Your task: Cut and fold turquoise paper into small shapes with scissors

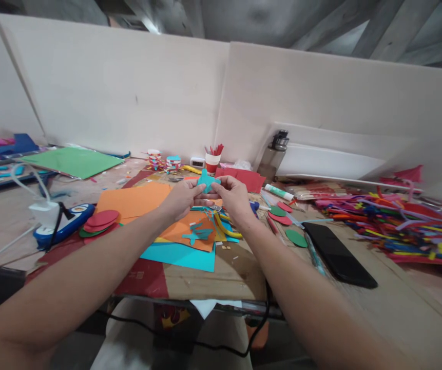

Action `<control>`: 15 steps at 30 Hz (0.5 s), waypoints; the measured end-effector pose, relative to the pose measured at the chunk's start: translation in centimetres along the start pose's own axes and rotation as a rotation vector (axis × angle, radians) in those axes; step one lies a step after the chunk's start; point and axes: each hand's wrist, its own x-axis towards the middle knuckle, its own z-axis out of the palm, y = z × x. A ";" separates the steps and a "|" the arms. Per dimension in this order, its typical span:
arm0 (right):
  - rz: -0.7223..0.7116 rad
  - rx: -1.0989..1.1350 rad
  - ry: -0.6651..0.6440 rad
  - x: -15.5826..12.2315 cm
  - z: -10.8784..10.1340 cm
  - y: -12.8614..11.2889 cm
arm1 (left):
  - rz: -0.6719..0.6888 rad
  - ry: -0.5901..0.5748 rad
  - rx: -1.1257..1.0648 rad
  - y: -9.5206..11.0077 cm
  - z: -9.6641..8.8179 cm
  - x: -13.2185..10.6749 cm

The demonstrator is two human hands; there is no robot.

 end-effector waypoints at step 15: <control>-0.015 0.087 0.048 0.0 0.3 0.2 | 0.083 0.074 0.042 -0.1 0.2 -0.1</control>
